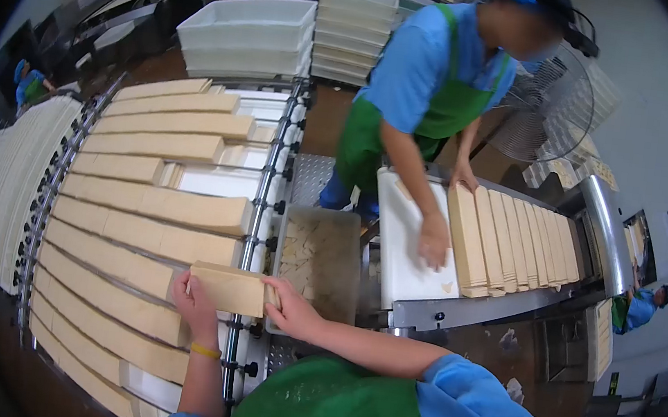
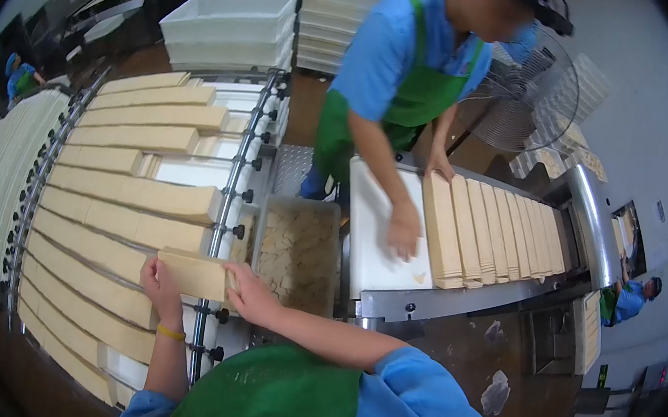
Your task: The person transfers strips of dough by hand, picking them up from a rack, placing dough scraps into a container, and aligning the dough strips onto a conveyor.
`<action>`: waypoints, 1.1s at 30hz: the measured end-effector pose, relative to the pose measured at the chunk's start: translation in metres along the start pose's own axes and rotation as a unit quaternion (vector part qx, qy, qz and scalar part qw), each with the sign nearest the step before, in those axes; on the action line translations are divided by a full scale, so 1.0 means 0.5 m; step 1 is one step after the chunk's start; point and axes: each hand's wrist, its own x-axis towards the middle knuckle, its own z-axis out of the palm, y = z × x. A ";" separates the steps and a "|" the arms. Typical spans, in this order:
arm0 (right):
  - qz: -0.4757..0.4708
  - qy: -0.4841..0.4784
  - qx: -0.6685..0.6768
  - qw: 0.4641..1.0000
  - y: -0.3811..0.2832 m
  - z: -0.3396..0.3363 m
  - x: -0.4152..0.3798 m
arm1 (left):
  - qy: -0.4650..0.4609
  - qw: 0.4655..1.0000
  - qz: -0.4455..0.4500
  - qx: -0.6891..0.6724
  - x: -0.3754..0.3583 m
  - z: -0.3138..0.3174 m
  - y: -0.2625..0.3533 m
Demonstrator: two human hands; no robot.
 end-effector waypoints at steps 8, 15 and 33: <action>0.006 -0.041 -0.041 0.998 0.004 0.088 0.013 | -0.085 0.948 -0.018 0.307 0.037 -0.121 -0.124; 0.097 -0.128 -0.004 0.987 0.011 0.141 0.070 | -0.076 0.910 0.063 0.402 0.080 -0.156 -0.079; 0.169 -0.162 0.146 0.961 0.012 0.018 0.030 | -0.146 0.860 0.150 0.465 -0.046 -0.116 -0.007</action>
